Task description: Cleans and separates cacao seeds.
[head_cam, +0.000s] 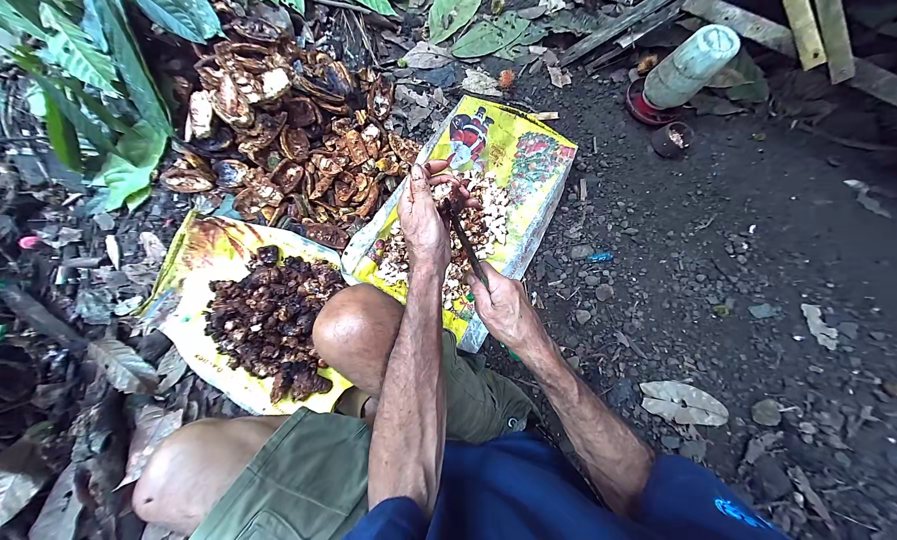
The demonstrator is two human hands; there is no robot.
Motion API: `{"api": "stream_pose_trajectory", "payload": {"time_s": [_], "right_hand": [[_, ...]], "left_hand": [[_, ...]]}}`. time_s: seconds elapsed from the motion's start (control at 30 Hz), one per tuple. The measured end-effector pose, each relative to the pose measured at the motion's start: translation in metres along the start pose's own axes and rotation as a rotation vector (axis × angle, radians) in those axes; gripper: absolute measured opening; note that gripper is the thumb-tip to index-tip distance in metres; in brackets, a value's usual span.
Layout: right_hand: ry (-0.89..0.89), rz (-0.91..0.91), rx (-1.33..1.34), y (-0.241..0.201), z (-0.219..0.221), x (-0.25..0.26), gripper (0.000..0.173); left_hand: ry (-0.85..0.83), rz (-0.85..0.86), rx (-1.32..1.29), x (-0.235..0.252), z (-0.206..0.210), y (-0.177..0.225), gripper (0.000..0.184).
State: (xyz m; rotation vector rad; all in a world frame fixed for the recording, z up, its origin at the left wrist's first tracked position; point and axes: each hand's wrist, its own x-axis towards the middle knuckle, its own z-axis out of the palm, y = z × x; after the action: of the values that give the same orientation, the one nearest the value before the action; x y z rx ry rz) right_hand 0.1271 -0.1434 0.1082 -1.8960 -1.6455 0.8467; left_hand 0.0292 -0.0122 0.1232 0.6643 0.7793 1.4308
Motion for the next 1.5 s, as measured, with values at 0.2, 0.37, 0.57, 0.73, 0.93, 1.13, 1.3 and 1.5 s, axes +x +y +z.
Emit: {"api": "stream_pose_trajectory", "payload": {"time_s": [0.2, 0.37, 0.57, 0.73, 0.93, 1.13, 1.3, 1.5], "right_hand": [[-0.047, 0.019, 0.094, 0.0, -0.003, 0.005, 0.026], [-0.104, 0.045, 0.158, -0.004, -0.016, 0.005, 0.026], [-0.071, 0.041, 0.126, -0.006, -0.011, 0.003, 0.025], [-0.046, 0.039, 0.07, -0.004, -0.003, 0.011, 0.024], [-0.035, 0.035, 0.021, -0.005, 0.001, 0.02, 0.024], [-0.036, 0.016, -0.03, -0.001, -0.001, 0.017, 0.026], [-0.046, 0.042, -0.05, -0.001, -0.009, 0.012, 0.025], [-0.185, 0.083, 0.328, -0.001, 0.006, 0.017, 0.036]], "left_hand": [[-0.066, 0.098, 0.115, 0.002, -0.006, -0.002, 0.049], [-0.17, 0.139, 0.317, -0.006, -0.006, 0.007, 0.036], [-0.074, 0.082, 0.338, -0.007, -0.001, 0.003, 0.041], [-0.043, -0.04, 0.17, -0.007, -0.001, -0.001, 0.033], [-0.055, -0.052, 0.127, -0.007, -0.004, -0.002, 0.024], [-0.016, 0.155, 0.652, -0.007, -0.008, 0.0, 0.026], [-0.028, 0.228, 0.84, -0.011, -0.004, -0.001, 0.023], [-0.219, -0.052, 0.643, -0.025, -0.008, 0.021, 0.034]]}}
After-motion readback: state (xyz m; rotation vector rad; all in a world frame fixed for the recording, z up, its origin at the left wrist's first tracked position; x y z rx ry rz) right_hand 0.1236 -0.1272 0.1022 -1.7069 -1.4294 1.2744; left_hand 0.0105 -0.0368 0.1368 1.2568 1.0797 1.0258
